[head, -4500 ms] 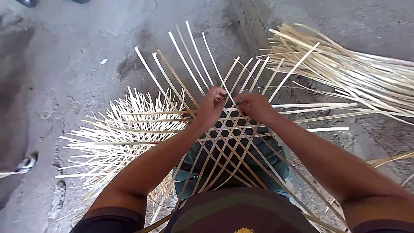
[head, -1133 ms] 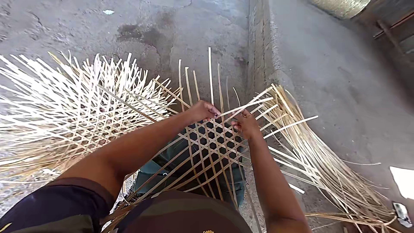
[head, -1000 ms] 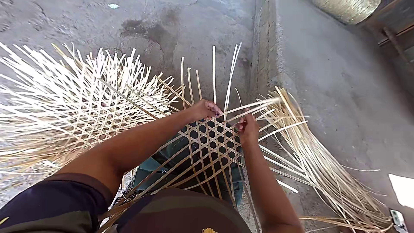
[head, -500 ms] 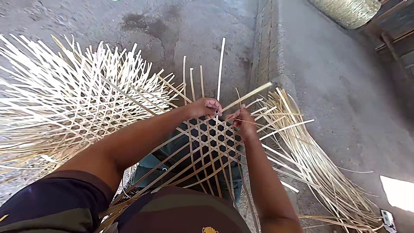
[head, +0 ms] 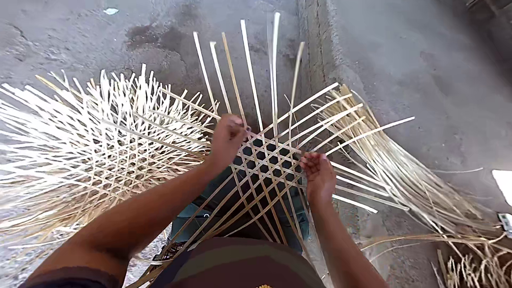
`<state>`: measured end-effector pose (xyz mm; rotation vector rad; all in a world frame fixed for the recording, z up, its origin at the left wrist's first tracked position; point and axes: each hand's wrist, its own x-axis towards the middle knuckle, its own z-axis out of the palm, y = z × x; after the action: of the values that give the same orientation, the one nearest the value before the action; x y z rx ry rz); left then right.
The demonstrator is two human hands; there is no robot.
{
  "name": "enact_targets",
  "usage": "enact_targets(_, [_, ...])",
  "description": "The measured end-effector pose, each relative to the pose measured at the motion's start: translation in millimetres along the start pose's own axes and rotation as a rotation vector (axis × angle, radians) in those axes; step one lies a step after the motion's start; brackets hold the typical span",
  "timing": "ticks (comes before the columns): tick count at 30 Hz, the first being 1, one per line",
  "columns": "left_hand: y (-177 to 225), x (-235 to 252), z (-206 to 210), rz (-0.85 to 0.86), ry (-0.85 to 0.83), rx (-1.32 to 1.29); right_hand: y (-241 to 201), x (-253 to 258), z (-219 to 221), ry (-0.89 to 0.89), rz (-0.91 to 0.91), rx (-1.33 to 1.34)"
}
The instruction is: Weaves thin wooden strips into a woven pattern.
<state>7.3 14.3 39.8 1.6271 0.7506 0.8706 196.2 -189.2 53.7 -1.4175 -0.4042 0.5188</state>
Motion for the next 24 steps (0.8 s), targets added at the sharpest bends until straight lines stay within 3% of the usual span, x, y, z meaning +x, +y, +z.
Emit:
enact_targets(4, [-3.9, 7.1, -13.3, -0.497, 0.276, -0.391, 18.7, 0.3, -13.6, 0.228, 0.137, 0.344])
enact_targets(7, [-5.6, 22.5, -14.8, -0.708, 0.274, -0.383, 33.3, 9.8, -16.8, 0.384, 0.274, 0.538])
enact_targets(10, [0.5, 32.2, -21.2, -0.809, 0.182, -0.353, 25.7, 15.9, -17.0, 0.34, 0.423, 0.371])
enact_targets(15, [-6.5, 43.2, -31.8, -0.918, 0.126, -0.364, 12.7, 16.5, -25.5, 0.093, 0.332, 0.305])
enact_targets(20, [-9.4, 38.3, -30.0, -0.89, 0.131, -0.425, 28.9, 12.3, -29.9, -0.055, 0.198, 0.297])
enact_targets(24, [-9.3, 29.5, -21.0, -0.795, 0.304, -0.426, 38.8, 7.5, -21.2, 0.026, 0.08, 0.368])
